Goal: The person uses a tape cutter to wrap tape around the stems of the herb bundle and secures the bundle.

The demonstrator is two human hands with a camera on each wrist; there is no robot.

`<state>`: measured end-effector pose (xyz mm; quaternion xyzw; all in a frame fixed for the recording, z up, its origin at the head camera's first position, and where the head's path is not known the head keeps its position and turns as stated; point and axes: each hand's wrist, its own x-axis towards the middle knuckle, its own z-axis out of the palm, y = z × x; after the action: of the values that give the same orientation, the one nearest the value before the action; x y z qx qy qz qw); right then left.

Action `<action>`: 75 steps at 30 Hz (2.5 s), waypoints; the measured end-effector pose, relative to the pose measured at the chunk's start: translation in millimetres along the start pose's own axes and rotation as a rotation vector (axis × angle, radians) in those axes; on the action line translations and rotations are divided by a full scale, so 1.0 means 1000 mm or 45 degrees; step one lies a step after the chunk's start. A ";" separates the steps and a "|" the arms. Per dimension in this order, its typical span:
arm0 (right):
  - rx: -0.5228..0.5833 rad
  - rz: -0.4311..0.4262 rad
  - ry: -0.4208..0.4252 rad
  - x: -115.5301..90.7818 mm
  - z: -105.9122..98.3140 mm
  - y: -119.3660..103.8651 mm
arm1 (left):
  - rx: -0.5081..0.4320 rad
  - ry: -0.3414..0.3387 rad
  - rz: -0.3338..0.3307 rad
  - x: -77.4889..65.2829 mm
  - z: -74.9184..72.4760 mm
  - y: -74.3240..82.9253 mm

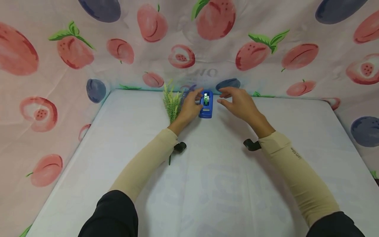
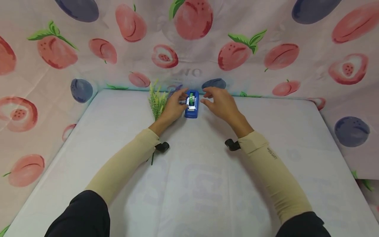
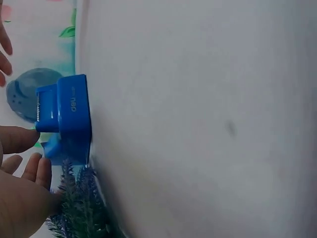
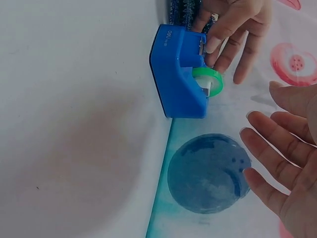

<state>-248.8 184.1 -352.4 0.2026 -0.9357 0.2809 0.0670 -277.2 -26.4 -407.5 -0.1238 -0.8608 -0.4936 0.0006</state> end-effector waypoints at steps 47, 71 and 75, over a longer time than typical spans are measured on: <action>0.228 0.120 -0.178 0.050 0.039 0.019 | -0.286 -0.149 -0.250 0.026 0.001 -0.014; 0.275 0.124 -0.025 0.055 0.055 0.016 | -0.331 -0.132 -0.253 0.023 0.005 -0.011; 0.266 0.129 -0.006 0.051 0.055 0.016 | -0.292 -0.148 -0.254 0.022 0.004 -0.011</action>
<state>-303.1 148.7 -393.9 0.1618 -0.9105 0.3794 0.0292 -300.5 -23.2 -416.0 -0.0656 -0.8054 -0.5783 -0.1124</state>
